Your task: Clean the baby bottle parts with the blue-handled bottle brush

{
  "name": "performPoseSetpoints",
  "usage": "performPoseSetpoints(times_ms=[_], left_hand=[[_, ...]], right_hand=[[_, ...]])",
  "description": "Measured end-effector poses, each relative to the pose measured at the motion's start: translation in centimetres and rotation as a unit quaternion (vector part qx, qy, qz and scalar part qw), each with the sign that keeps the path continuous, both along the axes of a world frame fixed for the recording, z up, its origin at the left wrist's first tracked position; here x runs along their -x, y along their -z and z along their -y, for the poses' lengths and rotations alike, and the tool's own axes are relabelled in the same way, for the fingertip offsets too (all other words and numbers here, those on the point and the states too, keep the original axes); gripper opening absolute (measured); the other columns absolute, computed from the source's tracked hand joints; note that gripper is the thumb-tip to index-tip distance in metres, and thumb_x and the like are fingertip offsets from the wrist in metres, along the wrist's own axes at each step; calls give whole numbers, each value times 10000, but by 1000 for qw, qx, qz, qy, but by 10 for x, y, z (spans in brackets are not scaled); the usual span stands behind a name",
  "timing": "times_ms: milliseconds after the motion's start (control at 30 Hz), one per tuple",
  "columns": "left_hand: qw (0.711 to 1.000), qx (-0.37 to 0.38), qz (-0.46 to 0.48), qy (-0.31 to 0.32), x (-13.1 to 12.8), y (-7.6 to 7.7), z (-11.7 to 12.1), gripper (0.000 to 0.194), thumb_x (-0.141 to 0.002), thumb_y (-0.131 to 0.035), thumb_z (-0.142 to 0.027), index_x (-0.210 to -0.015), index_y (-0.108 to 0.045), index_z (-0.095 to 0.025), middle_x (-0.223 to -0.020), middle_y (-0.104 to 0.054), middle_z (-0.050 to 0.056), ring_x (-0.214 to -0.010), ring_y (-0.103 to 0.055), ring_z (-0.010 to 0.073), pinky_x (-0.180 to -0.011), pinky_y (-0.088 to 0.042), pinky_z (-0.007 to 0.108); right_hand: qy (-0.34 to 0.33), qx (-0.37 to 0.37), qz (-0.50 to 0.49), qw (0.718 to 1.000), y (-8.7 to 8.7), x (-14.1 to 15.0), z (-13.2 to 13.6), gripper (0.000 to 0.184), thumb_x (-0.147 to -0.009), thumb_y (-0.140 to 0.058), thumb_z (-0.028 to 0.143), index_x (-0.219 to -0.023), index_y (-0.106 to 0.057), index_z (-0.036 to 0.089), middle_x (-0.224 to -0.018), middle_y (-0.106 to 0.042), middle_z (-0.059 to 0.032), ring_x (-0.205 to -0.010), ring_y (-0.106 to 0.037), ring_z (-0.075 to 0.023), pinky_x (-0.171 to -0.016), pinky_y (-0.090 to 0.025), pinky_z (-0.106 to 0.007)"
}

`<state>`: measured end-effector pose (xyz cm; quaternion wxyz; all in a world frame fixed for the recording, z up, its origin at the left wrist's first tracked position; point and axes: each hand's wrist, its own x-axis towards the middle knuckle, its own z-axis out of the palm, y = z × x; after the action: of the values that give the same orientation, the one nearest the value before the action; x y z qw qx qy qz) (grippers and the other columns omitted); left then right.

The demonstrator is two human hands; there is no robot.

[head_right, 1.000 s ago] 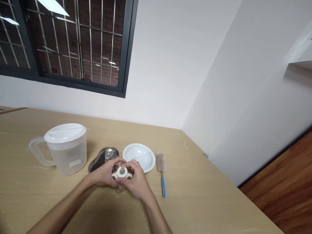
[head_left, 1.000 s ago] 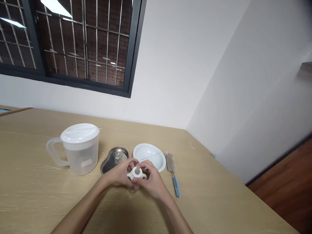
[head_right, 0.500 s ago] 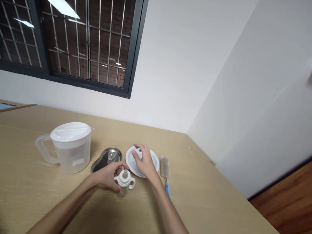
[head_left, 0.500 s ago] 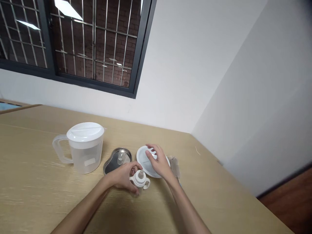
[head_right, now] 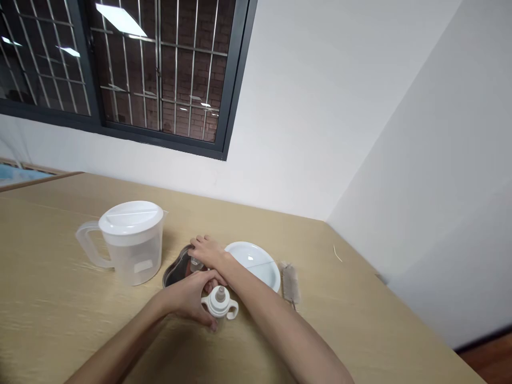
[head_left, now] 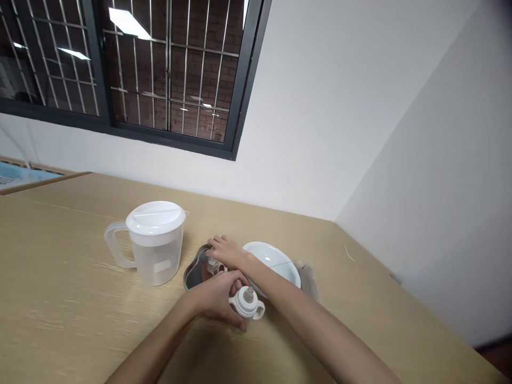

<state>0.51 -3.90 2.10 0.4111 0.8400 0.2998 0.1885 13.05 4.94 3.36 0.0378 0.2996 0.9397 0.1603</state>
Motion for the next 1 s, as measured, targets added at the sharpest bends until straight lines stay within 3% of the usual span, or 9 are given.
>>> performPoseSetpoints(times_ms=[167,233,300,433,500,567,733,1000], left_hand=[[1000,12,11,14,0,-2,0,780,-424,-899,-387,-1120,-584,-230,-953,-644,11,-814,-561,187,-675,-418,271],[1000,15,12,1,0,-3,0,765,-432,-895,-380,-1112,-580,-227,-925,-633,3,-798,-559,182,-658,-415,265],[1000,11,16,-20,0,-3,0,770,-439,-891,-373,-1125,-573,-226,-923,-613,3,-808,-554,184,-669,-422,267],[998,1,37,-42,0,1,1,826,-449,-887,-361,-1191,-546,-234,-983,-592,19,-894,-549,205,-755,-442,287],[998,7,40,-40,0,2,1,850,-461,-885,-366,-1223,-532,-237,-1006,-588,23,-911,-548,206,-777,-446,294],[998,12,41,-42,0,2,1,849,-475,-879,-367,-1236,-527,-231,-1017,-583,25,-912,-549,204,-783,-450,296],[999,0,35,-38,-1,1,1,779,-495,-858,-337,-1201,-549,-223,-1010,-586,20,-886,-552,199,-744,-452,285],[999,-12,33,-28,-1,2,-1,754,-510,-848,-331,-1195,-547,-230,-999,-599,22,-885,-557,209,-732,-456,293]], right_hand=[[25,-21,-25,999,-13,-16,6,212,-879,-586,145,-1086,-630,159,-1140,-591,-131,-1066,-497,-240,-910,-362,-377],[74,-29,-117,990,-26,-30,15,312,-848,-642,223,-1151,-594,168,-1162,-594,-118,-1098,-488,-261,-934,-341,-406],[124,-10,-266,956,-41,-48,30,371,-836,-668,318,-1173,-568,198,-1176,-600,-90,-1135,-484,-259,-964,-325,-418],[171,91,-486,852,-62,-86,75,401,-837,-660,413,-1162,-552,204,-1154,-606,-65,-1084,-536,-218,-969,-378,-379],[166,159,-532,815,-65,-97,101,378,-853,-639,430,-1148,-557,209,-1140,-614,-58,-1065,-552,-211,-936,-411,-349],[153,202,-550,796,-62,-101,126,348,-857,-641,416,-1126,-562,211,-1104,-625,-54,-1020,-564,-203,-898,-426,-324],[173,235,-514,806,-47,-84,161,317,-836,-664,314,-1127,-563,241,-1079,-621,-22,-1006,-555,-195,-916,-413,-320],[209,215,-464,833,-29,-70,162,319,-807,-677,270,-1112,-585,262,-1123,-595,-23,-1091,-512,-227,-936,-404,-348]])
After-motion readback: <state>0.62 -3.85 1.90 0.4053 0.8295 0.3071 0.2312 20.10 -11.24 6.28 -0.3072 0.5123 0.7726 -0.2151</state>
